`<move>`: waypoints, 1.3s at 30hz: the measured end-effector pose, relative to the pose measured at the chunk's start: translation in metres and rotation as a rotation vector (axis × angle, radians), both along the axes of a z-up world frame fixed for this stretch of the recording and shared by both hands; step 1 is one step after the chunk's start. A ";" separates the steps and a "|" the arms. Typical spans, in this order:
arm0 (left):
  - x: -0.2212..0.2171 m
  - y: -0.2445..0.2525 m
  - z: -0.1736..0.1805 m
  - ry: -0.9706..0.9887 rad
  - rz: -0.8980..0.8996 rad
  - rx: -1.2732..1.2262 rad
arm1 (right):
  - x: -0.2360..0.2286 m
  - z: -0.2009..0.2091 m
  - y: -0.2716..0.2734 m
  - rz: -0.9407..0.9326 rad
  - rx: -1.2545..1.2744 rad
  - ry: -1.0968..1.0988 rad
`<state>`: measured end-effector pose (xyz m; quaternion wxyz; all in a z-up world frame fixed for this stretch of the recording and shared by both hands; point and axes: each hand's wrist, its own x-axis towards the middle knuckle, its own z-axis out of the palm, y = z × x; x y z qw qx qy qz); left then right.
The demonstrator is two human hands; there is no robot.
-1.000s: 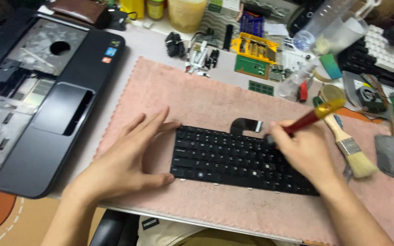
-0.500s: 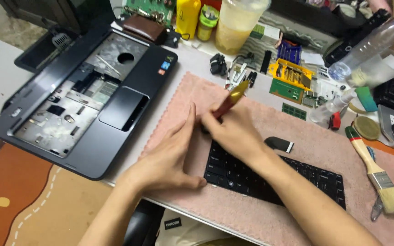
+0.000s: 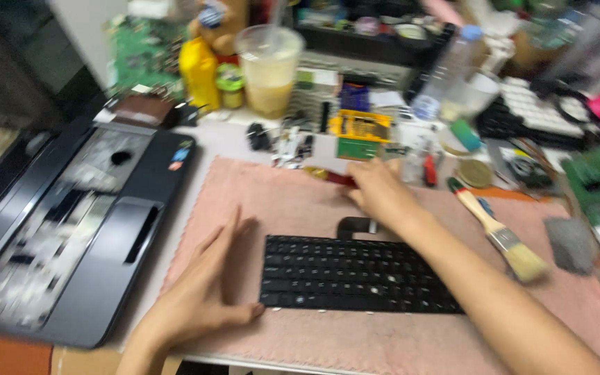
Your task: The person cleans a laptop keyboard using a brush and a small cloth. They first brush the keys and then wipe the surface with the cloth.
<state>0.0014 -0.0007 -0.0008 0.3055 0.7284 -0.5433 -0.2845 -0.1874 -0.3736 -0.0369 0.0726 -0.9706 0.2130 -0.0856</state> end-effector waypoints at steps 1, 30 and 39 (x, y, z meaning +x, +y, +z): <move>0.001 0.005 -0.006 -0.018 -0.040 0.005 | -0.004 -0.008 0.002 -0.040 0.005 -0.018; -0.120 -0.110 -0.023 -0.197 0.027 -0.664 | -0.347 0.036 -0.034 -1.168 0.659 -0.468; -0.161 -0.106 0.012 0.108 -0.038 -0.485 | -0.330 0.112 0.041 -0.573 0.428 -0.803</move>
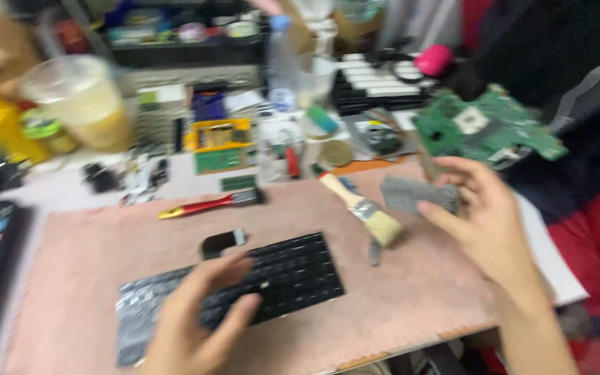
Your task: The person cleans a laptop keyboard using a brush and a small cloth. They first brush the keys and then wipe the surface with the cloth.
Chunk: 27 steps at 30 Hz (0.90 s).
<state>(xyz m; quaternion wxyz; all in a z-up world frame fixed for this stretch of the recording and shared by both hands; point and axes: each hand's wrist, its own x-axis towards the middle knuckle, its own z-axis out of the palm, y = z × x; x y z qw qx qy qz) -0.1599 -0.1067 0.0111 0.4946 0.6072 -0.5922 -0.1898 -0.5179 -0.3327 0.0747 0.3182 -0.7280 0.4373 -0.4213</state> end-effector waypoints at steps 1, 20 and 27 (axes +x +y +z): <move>-0.010 0.001 0.008 0.003 0.039 0.006 | 0.008 -0.002 0.008 0.039 0.006 0.003; -0.025 0.018 -0.002 -0.338 0.169 -0.410 | 0.235 -0.029 0.116 0.214 0.927 -0.349; 0.075 0.095 0.004 -0.167 0.170 -0.376 | 0.277 -0.038 0.086 0.511 0.739 0.048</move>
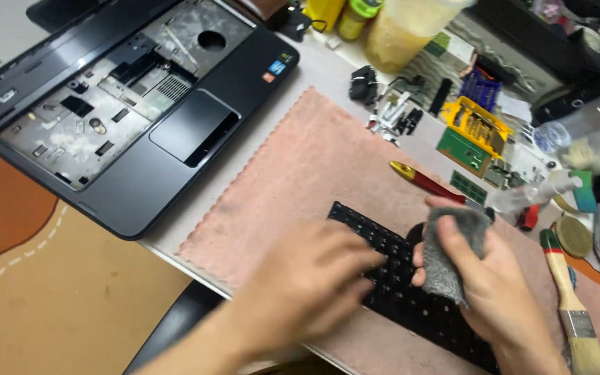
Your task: The person cleans a laptop keyboard using a brush and a small cloth. They first brush the keys and then wipe the surface with the cloth.
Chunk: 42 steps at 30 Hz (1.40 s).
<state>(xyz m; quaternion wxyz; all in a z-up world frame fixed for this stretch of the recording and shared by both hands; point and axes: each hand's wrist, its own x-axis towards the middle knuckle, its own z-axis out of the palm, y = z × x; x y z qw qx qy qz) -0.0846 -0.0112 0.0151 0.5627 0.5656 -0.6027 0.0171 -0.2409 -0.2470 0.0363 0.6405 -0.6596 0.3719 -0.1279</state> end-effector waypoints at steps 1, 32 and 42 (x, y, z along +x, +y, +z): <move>0.013 0.010 -0.005 0.012 0.008 -0.002 | 0.014 0.009 0.007 0.008 -0.002 0.012; 0.057 0.021 -0.034 -0.143 0.120 0.380 | 0.100 -0.012 0.011 0.791 -1.074 0.120; 0.058 0.019 -0.035 -0.160 0.118 0.380 | 0.103 -0.013 0.014 0.780 -1.088 0.118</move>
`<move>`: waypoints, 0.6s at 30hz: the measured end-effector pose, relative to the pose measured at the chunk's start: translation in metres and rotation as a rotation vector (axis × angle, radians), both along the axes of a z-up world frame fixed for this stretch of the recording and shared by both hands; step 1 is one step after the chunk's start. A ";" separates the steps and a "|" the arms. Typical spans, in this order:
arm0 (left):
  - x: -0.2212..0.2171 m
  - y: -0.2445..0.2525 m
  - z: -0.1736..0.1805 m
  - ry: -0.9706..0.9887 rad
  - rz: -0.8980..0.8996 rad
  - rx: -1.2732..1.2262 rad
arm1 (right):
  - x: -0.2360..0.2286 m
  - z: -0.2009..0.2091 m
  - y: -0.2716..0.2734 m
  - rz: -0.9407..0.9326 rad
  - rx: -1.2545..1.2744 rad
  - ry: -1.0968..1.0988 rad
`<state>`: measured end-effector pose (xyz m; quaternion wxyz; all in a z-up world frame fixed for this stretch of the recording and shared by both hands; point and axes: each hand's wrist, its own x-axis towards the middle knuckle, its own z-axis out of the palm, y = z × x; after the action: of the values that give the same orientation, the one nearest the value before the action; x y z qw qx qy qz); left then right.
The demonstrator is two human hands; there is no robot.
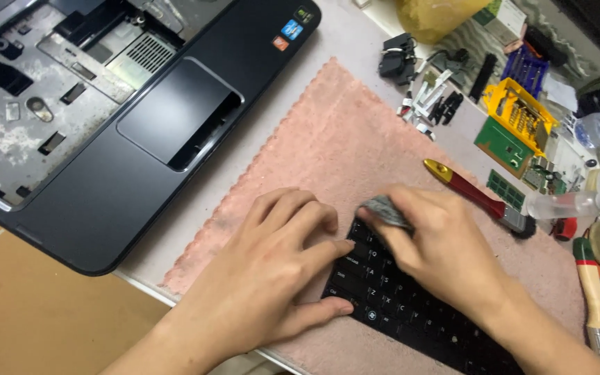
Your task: The person cleans a laptop keyboard using a brush and a small cloth. They first brush the keys and then wipe the surface with the cloth.
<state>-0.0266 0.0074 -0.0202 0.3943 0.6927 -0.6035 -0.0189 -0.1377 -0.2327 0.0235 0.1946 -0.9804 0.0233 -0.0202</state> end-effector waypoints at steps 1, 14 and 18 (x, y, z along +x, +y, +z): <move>0.000 -0.001 0.000 -0.006 -0.006 0.000 | 0.000 0.001 0.000 -0.006 0.000 -0.006; 0.001 -0.005 0.014 -0.050 -0.021 0.051 | -0.030 -0.005 -0.016 -0.029 -0.008 0.109; 0.001 -0.007 0.020 -0.077 -0.016 0.072 | -0.048 -0.011 -0.025 -0.045 -0.015 0.098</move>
<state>-0.0255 0.0003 -0.0003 0.3454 0.7020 -0.6226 -0.0172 -0.1856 -0.2579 0.0125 0.1854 -0.9809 0.0549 0.0233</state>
